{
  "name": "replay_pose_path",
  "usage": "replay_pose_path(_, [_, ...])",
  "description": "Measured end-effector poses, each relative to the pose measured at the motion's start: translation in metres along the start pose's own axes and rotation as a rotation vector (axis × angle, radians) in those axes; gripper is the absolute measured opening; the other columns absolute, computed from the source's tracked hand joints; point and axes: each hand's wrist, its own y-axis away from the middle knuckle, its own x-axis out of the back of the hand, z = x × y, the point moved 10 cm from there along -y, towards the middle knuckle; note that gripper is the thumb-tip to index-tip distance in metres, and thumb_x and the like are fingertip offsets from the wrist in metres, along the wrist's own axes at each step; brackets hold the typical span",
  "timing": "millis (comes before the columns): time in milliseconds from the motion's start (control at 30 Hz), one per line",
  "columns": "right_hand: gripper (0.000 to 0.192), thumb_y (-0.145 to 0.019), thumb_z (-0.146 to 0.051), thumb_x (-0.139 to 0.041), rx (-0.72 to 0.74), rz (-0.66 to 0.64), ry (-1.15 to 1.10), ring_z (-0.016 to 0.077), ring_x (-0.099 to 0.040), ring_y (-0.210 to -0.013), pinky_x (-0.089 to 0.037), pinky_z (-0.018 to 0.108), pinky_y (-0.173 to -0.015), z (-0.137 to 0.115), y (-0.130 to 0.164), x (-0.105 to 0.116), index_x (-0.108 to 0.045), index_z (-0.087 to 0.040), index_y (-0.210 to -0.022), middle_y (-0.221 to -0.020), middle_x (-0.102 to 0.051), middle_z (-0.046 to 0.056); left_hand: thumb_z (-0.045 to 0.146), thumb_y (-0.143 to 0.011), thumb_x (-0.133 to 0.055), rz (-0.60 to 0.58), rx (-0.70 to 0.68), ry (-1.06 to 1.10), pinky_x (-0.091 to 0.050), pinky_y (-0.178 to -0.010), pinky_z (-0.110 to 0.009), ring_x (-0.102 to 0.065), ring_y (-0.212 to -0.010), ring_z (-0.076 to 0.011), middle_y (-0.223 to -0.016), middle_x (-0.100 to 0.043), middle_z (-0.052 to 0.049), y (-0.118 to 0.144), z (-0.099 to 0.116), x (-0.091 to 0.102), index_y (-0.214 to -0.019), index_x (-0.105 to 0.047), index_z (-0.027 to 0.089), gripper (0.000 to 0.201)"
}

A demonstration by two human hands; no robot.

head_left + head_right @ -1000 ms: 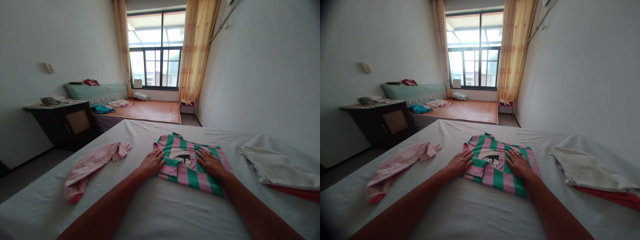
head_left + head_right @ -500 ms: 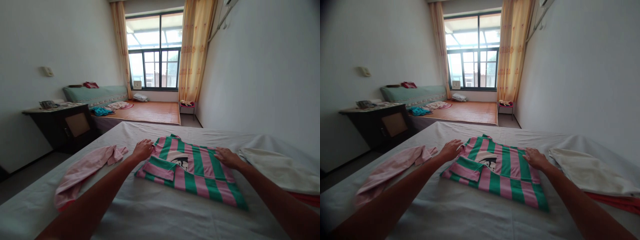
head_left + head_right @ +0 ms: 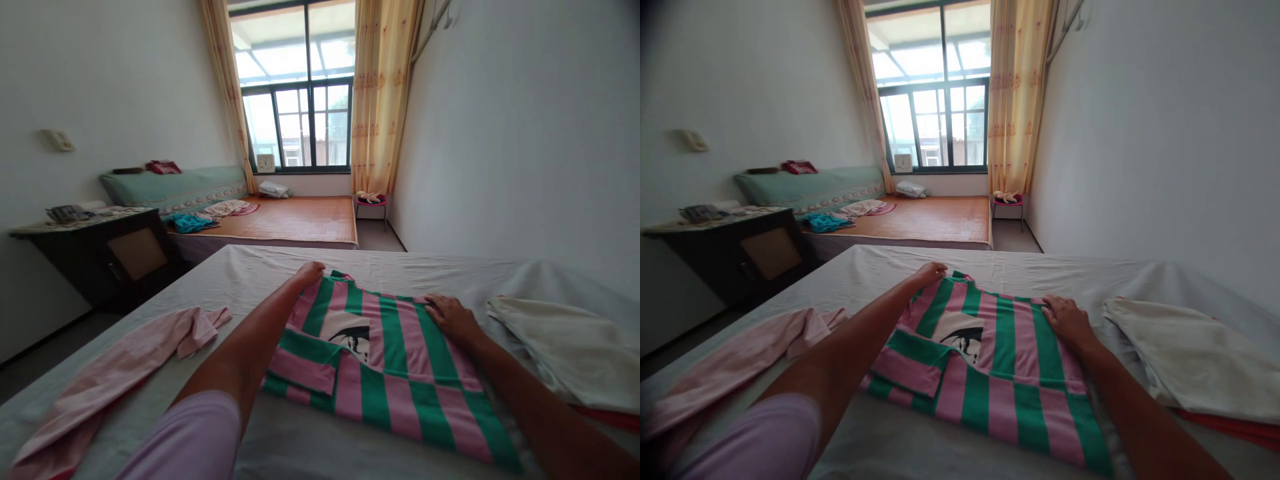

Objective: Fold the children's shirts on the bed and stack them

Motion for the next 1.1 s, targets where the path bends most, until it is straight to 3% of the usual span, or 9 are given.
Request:
replay_pose_path(100, [0.041, -0.087, -0.039, -0.039, 0.006, 0.046, -0.045, 0.0268, -0.051, -0.115, -0.043, 0.043, -0.093, -0.003, 0.004, 0.007, -0.059, -0.022, -0.119, -0.127, -0.059, 0.007, 0.015, -0.066, -0.06, -0.139, -0.053, 0.06, -0.047, -0.069, -0.021, -0.063, -0.079, -0.0168, -0.091, -0.071, -0.004, -0.01, 0.021, -0.017, -0.101, -0.069, 0.013, 0.036])
replay_pose_path(233, [0.041, -0.085, -0.037, -0.044, -0.03, 0.088, -0.079, 0.0276, -0.054, -0.109, -0.044, 0.041, -0.089, 0.008, 0.003, 0.014, -0.058, -0.021, -0.12, -0.121, -0.062, 0.009, 0.009, -0.058, -0.06, -0.305, -0.123, 0.12, -0.042, -0.054, -0.017, -0.055, -0.058, -0.0104, -0.064, -0.066, 0.004, -0.005, 0.045, -0.035, -0.09, -0.072, 0.015, 0.035])
replay_pose_path(333, [0.04, -0.082, -0.037, -0.047, -0.052, 0.1, -0.107, 0.0275, -0.056, -0.105, -0.044, 0.04, -0.089, 0.016, 0.002, 0.019, -0.06, -0.019, -0.114, -0.115, -0.064, 0.011, 0.005, -0.057, -0.059, -0.331, -0.167, 0.145, -0.04, -0.054, -0.016, -0.054, -0.059, -0.0098, -0.061, -0.064, 0.005, 0.002, 0.058, -0.035, -0.081, -0.072, 0.015, 0.029])
replay_pose_path(400, [0.033, -0.08, -0.034, -0.048, -0.035, 0.073, -0.163, 0.0253, -0.059, -0.098, -0.044, 0.037, -0.087, 0.014, 0.001, 0.021, -0.064, -0.019, -0.104, -0.105, -0.067, 0.01, 0.005, -0.059, -0.058, -0.288, -0.172, 0.154, -0.04, -0.056, -0.016, -0.054, -0.063, -0.0104, -0.067, -0.064, 0.004, 0.001, 0.059, -0.025, -0.081, -0.07, 0.014, 0.027])
replay_pose_path(500, [0.022, -0.078, -0.029, -0.046, -0.052, 0.103, -0.259, 0.0214, -0.062, -0.086, -0.046, 0.031, -0.079, 0.01, 0.002, 0.033, -0.063, -0.022, -0.09, -0.091, -0.069, 0.006, 0.01, -0.069, -0.054, -0.148, -0.123, 0.152, -0.04, -0.059, -0.019, -0.053, -0.066, -0.0114, -0.074, -0.065, 0.002, -0.01, 0.047, 0.003, -0.091, -0.067, 0.014, 0.026])
replay_pose_path(667, [0.02, -0.079, -0.036, -0.049, -0.224, 0.188, -0.245, 0.021, -0.064, -0.071, -0.042, 0.028, -0.06, 0.016, 0.008, 0.041, -0.057, -0.022, -0.091, -0.077, -0.068, 0.004, 0.026, -0.081, -0.05, 0.035, 0.001, 0.133, -0.04, -0.068, -0.022, -0.055, -0.078, -0.0152, -0.079, -0.064, -0.002, -0.029, 0.013, 0.032, -0.09, -0.063, 0.016, 0.019])
replay_pose_path(800, [0.026, -0.081, -0.04, -0.05, -0.221, 0.133, -0.244, 0.0225, -0.066, -0.076, -0.042, 0.028, -0.061, 0.015, 0.007, 0.032, -0.056, -0.023, -0.1, -0.085, -0.071, 0.005, 0.037, -0.083, -0.05, 0.054, 0.089, 0.115, -0.04, -0.069, -0.022, -0.056, -0.079, -0.0164, -0.073, -0.062, -0.003, -0.029, -0.015, 0.025, -0.079, -0.062, 0.016, 0.025])
replay_pose_path(967, [0.028, -0.082, -0.041, -0.047, -0.199, 0.09, -0.216, 0.0236, -0.067, -0.079, -0.043, 0.029, -0.063, 0.014, 0.003, 0.028, -0.058, -0.023, -0.101, -0.088, -0.071, 0.006, 0.053, -0.075, -0.057, -0.059, 0.244, 0.101, -0.038, -0.056, -0.024, -0.053, -0.056, -0.0155, -0.044, -0.047, 0.0, -0.02, -0.047, 0.005, -0.057, -0.056, 0.015, 0.042])
replay_pose_path(1100, [0.028, -0.083, -0.041, -0.046, -0.161, 0.095, -0.173, 0.0239, -0.066, -0.078, -0.044, 0.029, -0.063, 0.01, 0.002, 0.03, -0.061, -0.023, -0.097, -0.088, -0.071, 0.006, 0.052, -0.059, -0.072, -0.125, 0.321, 0.151, -0.036, -0.047, -0.025, -0.05, -0.047, -0.0153, -0.039, -0.045, 0.001, -0.021, -0.052, -0.004, -0.056, -0.057, 0.014, 0.04])
